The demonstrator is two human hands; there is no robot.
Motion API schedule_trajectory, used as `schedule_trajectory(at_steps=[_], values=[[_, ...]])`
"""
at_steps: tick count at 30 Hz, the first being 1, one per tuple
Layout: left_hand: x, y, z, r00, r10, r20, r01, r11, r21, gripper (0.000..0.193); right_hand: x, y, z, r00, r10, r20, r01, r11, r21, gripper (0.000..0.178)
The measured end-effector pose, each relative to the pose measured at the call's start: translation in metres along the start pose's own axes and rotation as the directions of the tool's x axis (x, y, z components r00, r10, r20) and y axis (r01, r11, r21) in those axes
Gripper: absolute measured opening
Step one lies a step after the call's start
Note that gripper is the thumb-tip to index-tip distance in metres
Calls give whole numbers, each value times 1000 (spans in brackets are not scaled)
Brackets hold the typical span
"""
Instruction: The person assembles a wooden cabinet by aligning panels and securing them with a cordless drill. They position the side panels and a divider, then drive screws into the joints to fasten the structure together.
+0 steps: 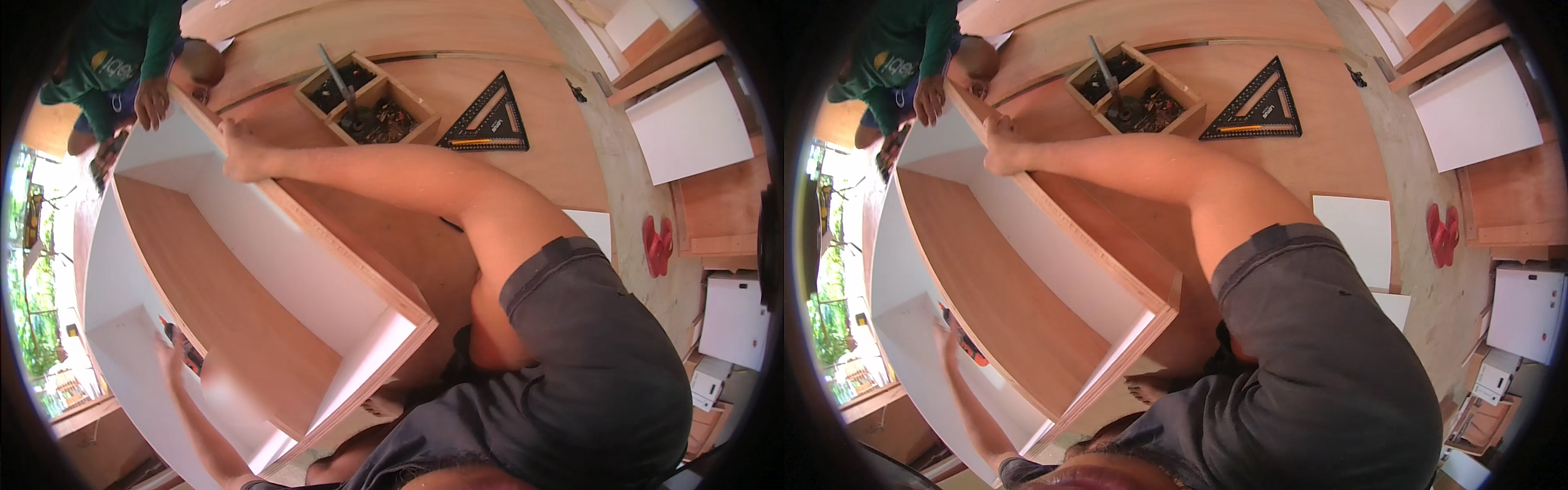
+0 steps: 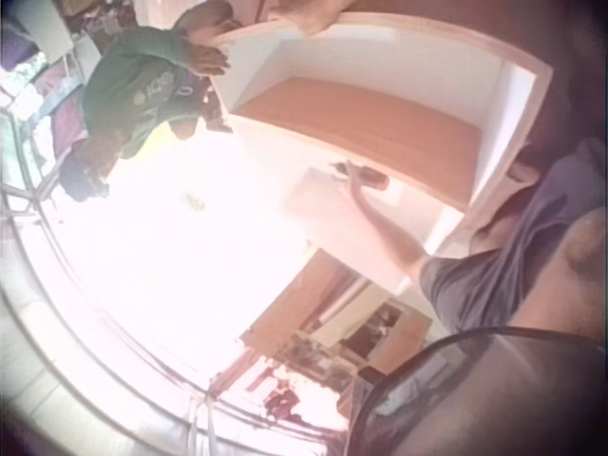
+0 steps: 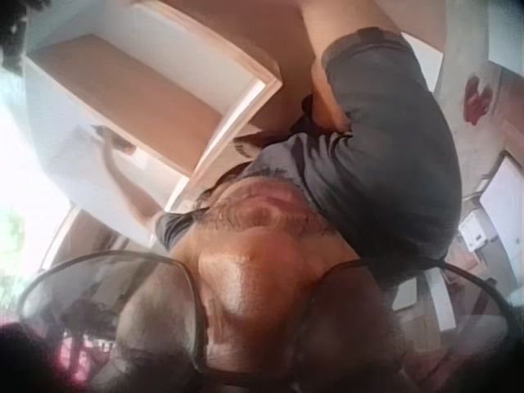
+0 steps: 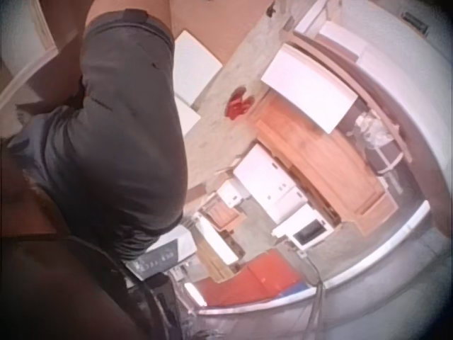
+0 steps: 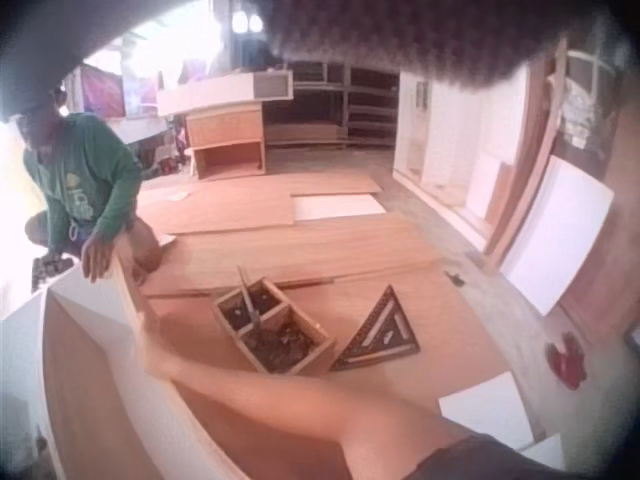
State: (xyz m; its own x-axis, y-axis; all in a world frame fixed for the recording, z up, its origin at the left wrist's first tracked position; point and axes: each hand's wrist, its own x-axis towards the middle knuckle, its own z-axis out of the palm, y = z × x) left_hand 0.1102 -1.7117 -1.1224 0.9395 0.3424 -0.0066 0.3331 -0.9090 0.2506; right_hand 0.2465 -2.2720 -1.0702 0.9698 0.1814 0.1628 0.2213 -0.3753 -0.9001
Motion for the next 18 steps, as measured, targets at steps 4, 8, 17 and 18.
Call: schedule_trajectory(at_steps=[4, 8, 17, 18], values=[[-80, 103, 0, 960, -157, 233, 180, 980, -81, 95, -11, 4, -8, 998, 60, -1, -60, 998, 24, 78], [-79, 90, -9, 963, -215, 165, 211, 977, 42, 79, -5, -3, 2, 999, 46, 27, -48, 996, 69, 82], [-158, 133, -95, 950, -296, -104, 272, 942, -196, 51, 17, 40, 7, 964, -202, -171, 181, 975, -131, 58], [-174, 144, -113, 929, -308, -207, 276, 946, -171, 59, 22, 48, 4, 961, -226, -156, 204, 968, -146, 55]])
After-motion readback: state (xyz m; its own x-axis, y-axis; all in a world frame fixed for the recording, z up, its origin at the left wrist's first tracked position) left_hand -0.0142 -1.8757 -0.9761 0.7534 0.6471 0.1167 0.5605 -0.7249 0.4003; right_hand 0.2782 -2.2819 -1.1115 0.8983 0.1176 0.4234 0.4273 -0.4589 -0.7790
